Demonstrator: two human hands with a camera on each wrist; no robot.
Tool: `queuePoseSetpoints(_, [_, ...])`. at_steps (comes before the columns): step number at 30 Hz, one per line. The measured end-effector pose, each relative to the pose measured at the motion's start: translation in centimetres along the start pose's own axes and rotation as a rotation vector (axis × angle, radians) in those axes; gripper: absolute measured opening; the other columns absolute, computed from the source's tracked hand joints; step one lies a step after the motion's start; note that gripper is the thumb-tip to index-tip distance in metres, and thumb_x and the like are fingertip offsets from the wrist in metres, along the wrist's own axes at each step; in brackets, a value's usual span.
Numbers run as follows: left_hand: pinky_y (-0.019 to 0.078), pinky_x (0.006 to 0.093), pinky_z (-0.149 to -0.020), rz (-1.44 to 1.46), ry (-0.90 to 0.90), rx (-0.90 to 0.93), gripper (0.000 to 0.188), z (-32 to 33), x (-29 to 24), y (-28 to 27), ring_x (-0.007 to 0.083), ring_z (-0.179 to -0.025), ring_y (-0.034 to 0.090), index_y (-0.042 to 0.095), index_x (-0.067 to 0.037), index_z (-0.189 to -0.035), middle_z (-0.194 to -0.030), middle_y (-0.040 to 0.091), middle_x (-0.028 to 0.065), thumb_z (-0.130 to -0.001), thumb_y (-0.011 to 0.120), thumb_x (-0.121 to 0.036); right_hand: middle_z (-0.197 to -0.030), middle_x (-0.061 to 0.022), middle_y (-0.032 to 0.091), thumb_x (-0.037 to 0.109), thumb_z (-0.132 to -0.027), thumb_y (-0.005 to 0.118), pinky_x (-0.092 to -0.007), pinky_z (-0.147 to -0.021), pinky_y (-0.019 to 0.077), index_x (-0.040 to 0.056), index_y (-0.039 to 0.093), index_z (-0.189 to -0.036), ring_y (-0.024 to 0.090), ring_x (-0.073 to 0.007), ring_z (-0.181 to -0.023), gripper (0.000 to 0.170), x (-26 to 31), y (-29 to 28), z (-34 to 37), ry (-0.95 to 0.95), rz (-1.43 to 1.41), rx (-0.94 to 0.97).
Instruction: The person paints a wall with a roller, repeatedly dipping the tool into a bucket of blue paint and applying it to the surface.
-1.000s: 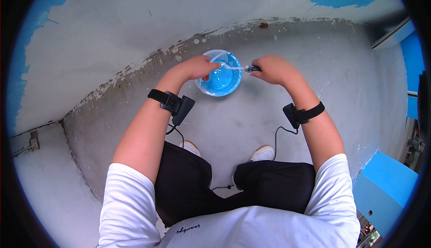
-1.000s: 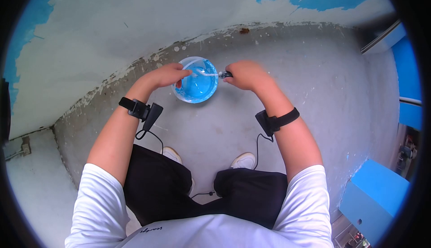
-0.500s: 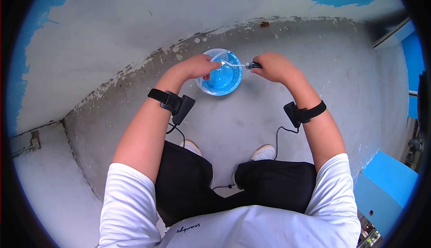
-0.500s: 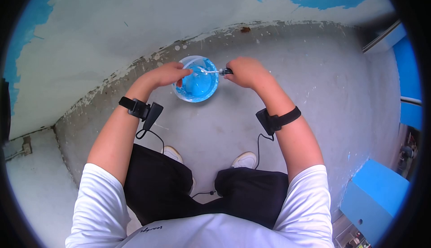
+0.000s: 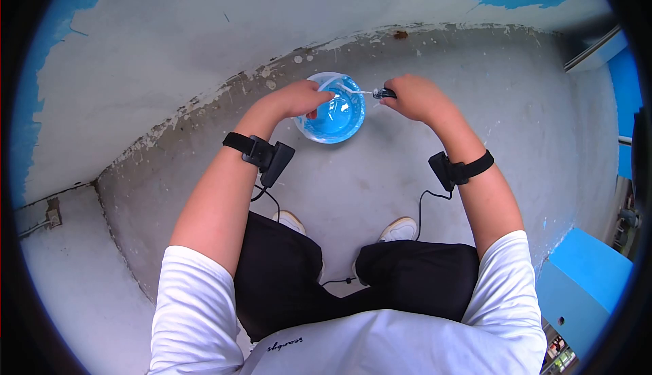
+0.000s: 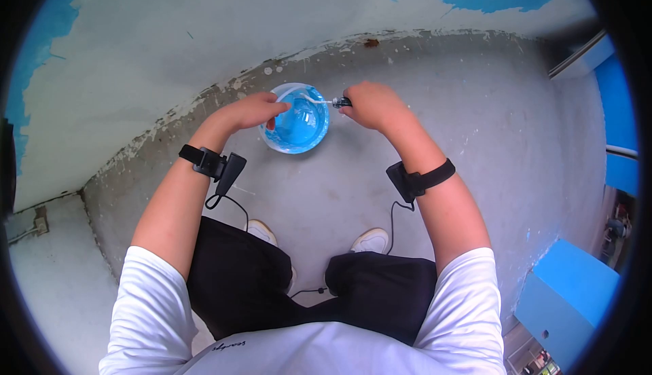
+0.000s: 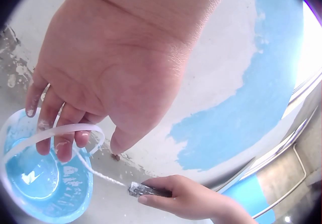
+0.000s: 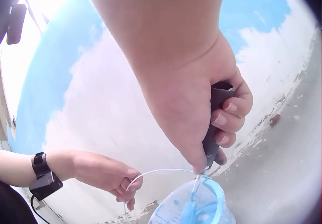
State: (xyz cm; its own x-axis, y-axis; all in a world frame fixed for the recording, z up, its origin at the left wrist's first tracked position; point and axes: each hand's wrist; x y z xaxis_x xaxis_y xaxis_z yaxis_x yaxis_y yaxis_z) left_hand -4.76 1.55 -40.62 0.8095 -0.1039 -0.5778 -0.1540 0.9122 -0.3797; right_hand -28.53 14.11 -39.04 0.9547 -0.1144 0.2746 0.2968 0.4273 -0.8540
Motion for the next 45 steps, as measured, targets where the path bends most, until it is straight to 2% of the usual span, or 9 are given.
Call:
queuePoseSetpoints(12, [0.0451,0.0344,-0.085,0.000,-0.004,0.002,0.051,-0.2,0.3,0.0,0.0201,-0.079,0.063,0.063,-0.001,-0.094,-0.078,0.068,0.0103,-0.093,0.053,-0.051,-0.088,-0.0174,0.070,0.034,-0.086,0.068,-0.0479,-0.076,0.0528,0.0074,0.073,-0.095,0.067,-0.0376,-0.085,0.028,0.0,-0.2,-0.1,-0.048,0.008,0.092])
queuePoseSetpoints(14, [0.0451,0.0343,-0.084,-0.005,-0.005,0.003,0.050,-0.2,0.1,0.0,0.0200,-0.079,0.063,0.063,-0.001,-0.094,-0.078,0.068,0.0103,-0.093,0.053,-0.050,-0.088,-0.0172,0.070,0.034,-0.086,0.068,-0.0476,-0.075,0.0525,0.0074,0.073,-0.095,0.067,-0.0372,-0.085,0.028,0.2,0.0,0.0,-0.016,0.000,0.013])
queuePoseSetpoints(18, [0.0449,0.0342,-0.084,-0.005,-0.012,0.006,0.050,-0.1,0.1,-0.1,0.0199,-0.079,0.062,0.064,-0.001,-0.094,-0.077,0.068,0.0099,-0.093,0.053,-0.050,-0.083,-0.0170,0.069,0.032,-0.087,0.068,-0.0474,-0.072,0.0503,0.0076,0.072,-0.095,0.065,-0.0376,-0.081,0.026,-0.1,0.0,-0.1,-0.084,-0.015,0.080])
queuePoseSetpoints(21, [0.0449,0.0342,-0.084,-0.010,0.003,0.007,0.050,-0.2,0.1,0.0,0.0200,-0.079,0.062,0.064,-0.002,-0.094,-0.077,0.067,0.0096,-0.093,0.053,-0.050,-0.083,-0.0165,0.069,0.032,-0.087,0.069,-0.0470,-0.071,0.0503,0.0079,0.072,-0.096,0.065,-0.0371,-0.080,0.026,0.0,0.0,0.0,-0.039,-0.020,-0.025])
queuePoseSetpoints(23, [0.0448,0.0341,-0.084,-0.012,0.004,0.006,0.049,-0.2,0.2,-0.1,0.0200,-0.080,0.062,0.064,-0.002,-0.094,-0.076,0.067,0.0096,-0.093,0.053,-0.050,-0.084,-0.0162,0.069,0.032,-0.087,0.068,-0.0475,-0.071,0.0502,0.0075,0.071,-0.096,0.065,-0.0372,-0.081,0.027,0.0,-0.6,-0.2,-0.086,0.003,0.103])
queuePoseSetpoints(26, [0.0447,0.0346,-0.083,-0.012,-0.001,-0.011,0.047,-0.1,-0.1,0.0,0.0200,-0.080,0.062,0.064,-0.002,-0.093,-0.076,0.067,0.0101,-0.094,0.052,-0.047,-0.086,-0.0165,0.070,0.033,-0.086,0.069,-0.0474,-0.074,0.0522,0.0071,0.073,-0.093,0.066,-0.0370,-0.085,0.027,0.4,-0.3,-0.1,-0.026,0.032,0.019])
queuePoseSetpoints(29, [0.0446,0.0361,-0.083,-0.008,0.008,-0.001,0.038,-0.9,0.8,0.0,0.0205,-0.079,0.062,0.063,-0.002,-0.093,-0.077,0.067,0.0100,-0.095,0.051,-0.039,-0.086,-0.0167,0.070,0.034,-0.087,0.068,-0.0475,-0.073,0.0523,0.0076,0.073,-0.094,0.066,-0.0371,-0.084,0.028,0.1,-0.9,-0.1,-0.075,0.041,0.098])
queuePoseSetpoints(34, [0.0451,0.0368,-0.080,-0.016,0.038,0.017,0.021,-0.8,0.9,0.1,0.0214,-0.074,0.065,0.058,-0.005,-0.101,-0.075,0.066,0.0089,-0.094,0.044,-0.018,-0.086,-0.0162,0.070,0.034,-0.086,0.069,-0.0470,-0.073,0.0526,0.0087,0.073,-0.094,0.067,-0.0366,-0.084,0.027,0.1,-0.5,-0.1,-0.041,0.047,0.010])
queuePoseSetpoints(45, [0.0468,0.0319,-0.064,0.086,0.009,-0.024,0.022,0.1,0.2,0.1,0.0159,-0.072,0.065,0.056,-0.007,-0.114,-0.078,0.065,0.0069,-0.096,0.045,-0.013,-0.087,-0.0159,0.070,0.033,-0.087,0.069,-0.0463,-0.074,0.0528,0.0087,0.073,-0.094,0.067,-0.0360,-0.085,0.026,0.5,-0.8,0.0,-0.062,0.055,0.055])
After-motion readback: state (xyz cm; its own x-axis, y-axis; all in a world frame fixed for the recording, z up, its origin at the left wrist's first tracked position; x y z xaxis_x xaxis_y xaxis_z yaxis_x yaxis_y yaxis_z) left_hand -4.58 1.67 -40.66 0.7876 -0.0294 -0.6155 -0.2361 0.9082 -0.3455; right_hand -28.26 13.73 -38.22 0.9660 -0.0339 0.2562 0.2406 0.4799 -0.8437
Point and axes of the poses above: each hand's wrist, its own z-axis away from the middle knuckle, its own y-axis out of the palm, x = y × z
